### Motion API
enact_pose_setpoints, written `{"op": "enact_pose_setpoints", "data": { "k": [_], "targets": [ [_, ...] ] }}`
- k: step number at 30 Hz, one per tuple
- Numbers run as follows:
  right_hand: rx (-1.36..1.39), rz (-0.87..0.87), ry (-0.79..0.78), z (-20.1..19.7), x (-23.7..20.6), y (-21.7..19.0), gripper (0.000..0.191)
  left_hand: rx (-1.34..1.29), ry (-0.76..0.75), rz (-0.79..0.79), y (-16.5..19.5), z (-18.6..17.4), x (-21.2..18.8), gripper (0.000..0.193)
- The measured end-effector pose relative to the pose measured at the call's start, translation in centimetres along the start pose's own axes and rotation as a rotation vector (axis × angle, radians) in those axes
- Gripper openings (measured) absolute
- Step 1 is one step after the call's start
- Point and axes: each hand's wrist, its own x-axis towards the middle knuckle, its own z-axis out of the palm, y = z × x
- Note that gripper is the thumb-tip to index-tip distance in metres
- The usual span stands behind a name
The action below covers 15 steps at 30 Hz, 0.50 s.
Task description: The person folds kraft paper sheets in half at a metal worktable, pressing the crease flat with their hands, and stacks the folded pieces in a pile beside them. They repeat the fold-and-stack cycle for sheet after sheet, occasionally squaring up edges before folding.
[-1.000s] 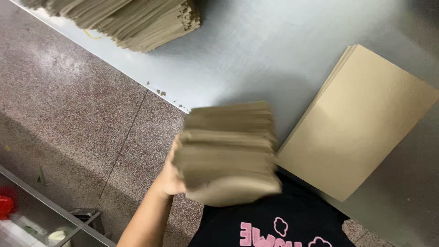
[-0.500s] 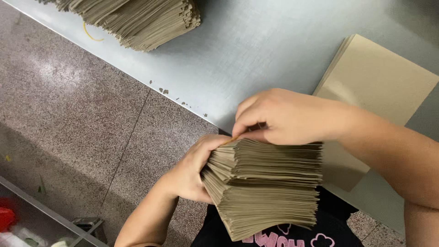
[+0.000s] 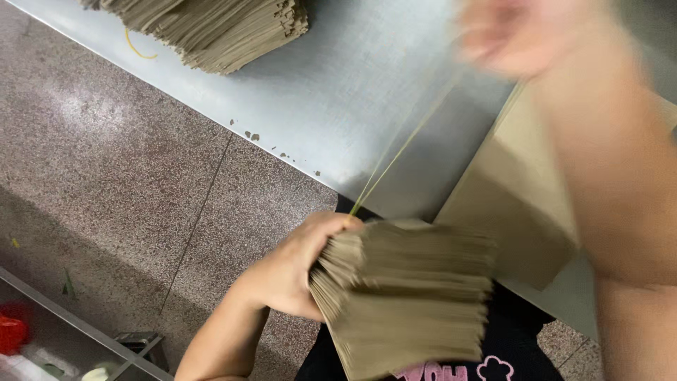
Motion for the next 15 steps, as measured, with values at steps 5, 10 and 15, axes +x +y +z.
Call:
{"op": "enact_pose_setpoints", "data": {
  "k": [5,10,15],
  "targets": [
    [-0.492,0.102,-0.015,-2.1,-2.9,2.1,0.022,0.029,-0.005,-0.2,-1.1,-0.2,0.8,0.129],
    [-1.66,0.626,-0.929,9.3,-10.3,9.1,0.026,-0.34,0.084,-0.401,-3.1,-0.3,1.2,0.118],
    [-1.715,-0.131,-0.857,11.2,-10.3,8.9,0.036,-0.487,0.342,-0.428,-4.7,1.7,-2.2,0.116]
  ]
}}
